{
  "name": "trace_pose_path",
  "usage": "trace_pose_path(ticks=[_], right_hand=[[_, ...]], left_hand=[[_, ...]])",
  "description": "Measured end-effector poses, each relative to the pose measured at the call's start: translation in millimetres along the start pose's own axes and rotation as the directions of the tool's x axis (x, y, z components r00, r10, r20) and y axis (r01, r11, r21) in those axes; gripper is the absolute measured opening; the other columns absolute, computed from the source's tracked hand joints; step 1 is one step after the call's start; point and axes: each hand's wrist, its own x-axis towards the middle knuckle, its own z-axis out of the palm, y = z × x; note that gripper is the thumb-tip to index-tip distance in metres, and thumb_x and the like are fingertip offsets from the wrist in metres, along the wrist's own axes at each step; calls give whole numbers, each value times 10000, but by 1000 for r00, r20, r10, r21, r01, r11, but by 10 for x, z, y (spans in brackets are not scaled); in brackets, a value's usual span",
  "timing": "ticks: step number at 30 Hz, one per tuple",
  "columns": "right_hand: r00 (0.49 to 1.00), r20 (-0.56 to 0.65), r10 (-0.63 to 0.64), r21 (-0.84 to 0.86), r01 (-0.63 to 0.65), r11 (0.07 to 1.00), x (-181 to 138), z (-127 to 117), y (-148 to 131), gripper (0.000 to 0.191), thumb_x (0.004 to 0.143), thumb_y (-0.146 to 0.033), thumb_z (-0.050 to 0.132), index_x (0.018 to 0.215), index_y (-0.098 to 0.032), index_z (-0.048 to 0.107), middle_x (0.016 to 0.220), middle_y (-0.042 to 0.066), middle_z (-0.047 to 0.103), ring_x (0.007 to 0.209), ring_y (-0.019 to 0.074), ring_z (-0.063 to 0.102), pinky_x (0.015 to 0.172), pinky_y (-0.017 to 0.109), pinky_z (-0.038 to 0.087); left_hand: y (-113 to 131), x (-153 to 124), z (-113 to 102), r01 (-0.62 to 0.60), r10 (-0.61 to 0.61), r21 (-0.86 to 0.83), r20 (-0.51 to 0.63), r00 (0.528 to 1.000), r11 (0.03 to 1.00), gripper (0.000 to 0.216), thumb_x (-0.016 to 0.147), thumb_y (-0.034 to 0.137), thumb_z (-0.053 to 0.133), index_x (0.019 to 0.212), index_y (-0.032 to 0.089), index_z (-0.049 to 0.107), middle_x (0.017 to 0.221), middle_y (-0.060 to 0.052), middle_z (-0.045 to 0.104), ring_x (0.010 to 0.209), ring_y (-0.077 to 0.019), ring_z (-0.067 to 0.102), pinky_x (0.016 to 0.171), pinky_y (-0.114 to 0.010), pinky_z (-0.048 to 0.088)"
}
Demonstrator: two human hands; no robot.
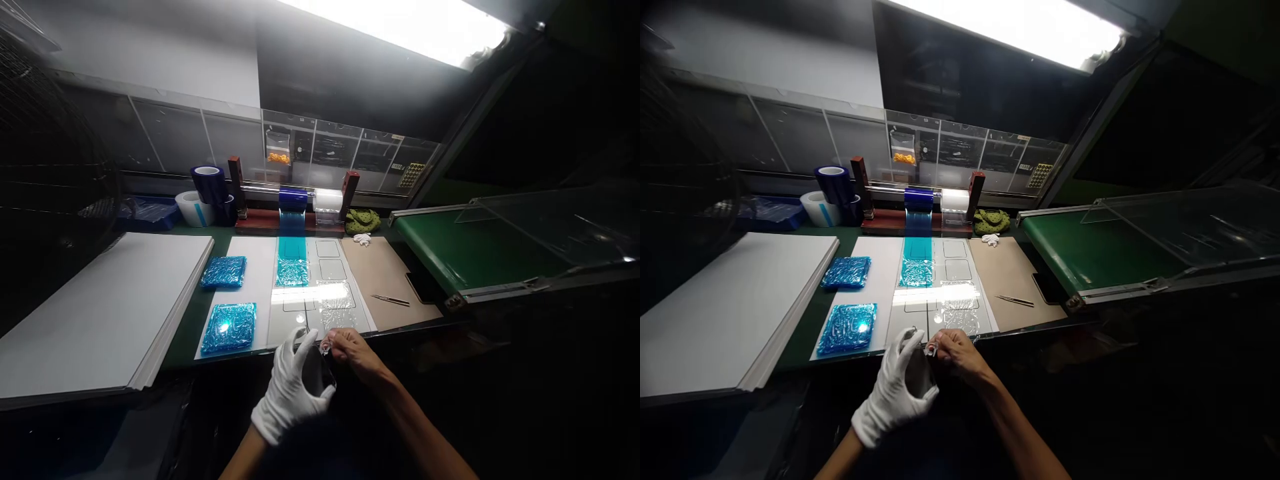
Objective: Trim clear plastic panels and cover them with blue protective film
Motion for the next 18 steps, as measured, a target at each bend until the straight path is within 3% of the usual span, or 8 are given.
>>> trace_pose_path(ticks=[2,5,7,8,11,13,15,18], right_hand=[[995,-98,-35,-336,1,942,13,48,-44,381,920,-371,343,729,-147,585,560,-2,486,493,101,407,506,226,291],[982,-175,-68,-808,-104,580,33,204,-99,294,905,-239,368,779,-131,610,674,95,618,608,168,549,572,262,339],[981,-185,-49,-891,-147,430,43,287,-103,289,908,-210,351,830,-125,615,690,119,638,621,186,573,578,271,345],[979,-194,-57,-886,-150,439,41,294,-95,289,911,-211,348,836,-128,613,694,115,637,624,181,572,584,269,348],[986,-166,-31,-651,-86,754,-2,122,-28,305,910,-270,377,738,-142,594,627,50,575,567,125,505,575,244,343],[997,-49,63,-236,-73,969,-54,-119,65,344,886,-362,423,655,-148,562,519,-26,445,457,74,362,504,216,302],[993,-32,115,205,-106,973,-103,-382,222,348,825,-444,502,630,-158,531,475,-85,299,419,47,212,451,195,249],[922,-327,210,478,-31,878,-169,-663,605,336,732,-507,585,711,-174,543,505,-94,295,431,43,224,440,181,263]], left_hand=[[115,84,-29,36,-48,134,90,995,990,871,579,395,654,1370,251,321,1328,-165,375,1157,-345,445,934,-489,385],[320,269,-158,99,-202,364,258,945,926,757,491,370,668,1217,215,520,1117,-185,522,935,-384,540,758,-529,420],[396,345,-228,114,-263,437,297,918,892,660,471,347,658,1106,183,585,990,-172,556,850,-378,553,694,-520,425],[405,353,-248,112,-263,439,301,917,892,652,474,349,653,1101,182,586,974,-167,559,845,-377,554,687,-518,428],[323,266,-258,57,-149,282,315,937,958,793,518,388,648,1275,230,470,1112,-160,537,966,-365,543,781,-516,443],[228,163,-242,0,-38,112,335,941,994,882,536,383,658,1362,281,365,1244,-133,485,1093,-332,507,907,-484,424],[143,72,-217,-24,21,5,344,939,1000,932,531,355,679,1389,317,317,1345,-110,415,1193,-314,450,1000,-459,377],[44,2,-151,15,-1,-40,329,944,999,1009,509,323,709,1416,304,266,1401,-122,360,1256,-338,392,1046,-497,328]])
